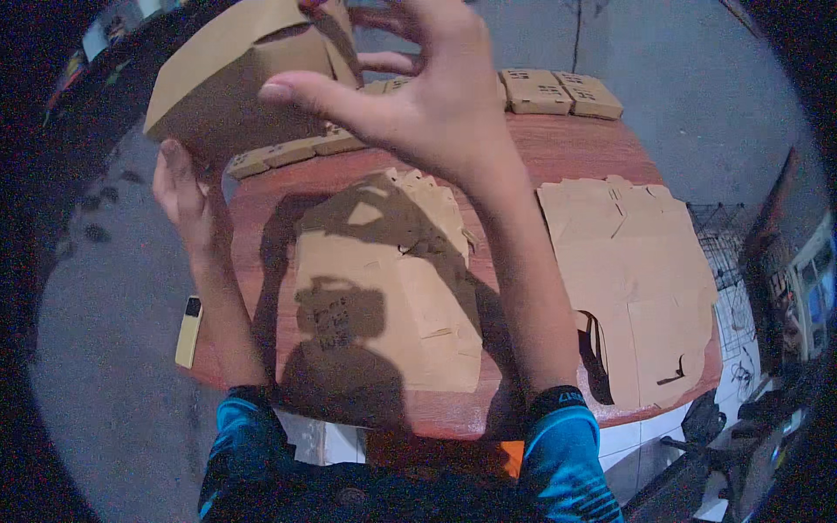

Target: Manually folding and assembling cardboard food takeout boxes.

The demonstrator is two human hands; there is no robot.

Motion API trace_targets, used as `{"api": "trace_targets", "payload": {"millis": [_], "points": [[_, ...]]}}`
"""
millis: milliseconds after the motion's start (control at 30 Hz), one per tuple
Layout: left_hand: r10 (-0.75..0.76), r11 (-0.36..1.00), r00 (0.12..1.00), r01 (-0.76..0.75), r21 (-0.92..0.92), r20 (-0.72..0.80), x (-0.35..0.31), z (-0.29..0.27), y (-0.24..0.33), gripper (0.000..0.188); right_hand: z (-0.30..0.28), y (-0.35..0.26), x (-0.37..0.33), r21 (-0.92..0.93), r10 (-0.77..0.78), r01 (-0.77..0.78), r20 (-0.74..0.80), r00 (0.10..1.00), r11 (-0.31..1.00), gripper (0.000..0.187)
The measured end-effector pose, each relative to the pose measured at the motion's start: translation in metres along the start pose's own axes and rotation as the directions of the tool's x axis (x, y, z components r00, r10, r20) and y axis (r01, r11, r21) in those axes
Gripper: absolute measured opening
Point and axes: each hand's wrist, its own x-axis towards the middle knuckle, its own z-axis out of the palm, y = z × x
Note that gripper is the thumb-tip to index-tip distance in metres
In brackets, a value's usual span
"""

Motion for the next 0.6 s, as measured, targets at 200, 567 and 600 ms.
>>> {"api": "trace_targets", "payload": {"millis": [200,567,600], "points": [[-0.044,0.999,0.998,0.044,0.006,-0.046,-0.003,0.003,0.013,0.055,0.001,0.021,0.005,0.049,-0.171,0.17,0.031,0.985,0.984,0.054],[0.376,0.897,0.927,-0.362,0.253,-0.006,0.004,-0.003,0.031,0.074,0.009,-0.005,-0.005,-0.116,-0.093,0.089,-0.028,0.995,0.989,0.066],[0.406,0.874,0.914,-0.386,0.295,-0.009,0.004,-0.004,0.033,0.075,0.011,-0.005,-0.005,-0.125,-0.115,0.111,-0.027,0.993,0.986,0.066]]}}
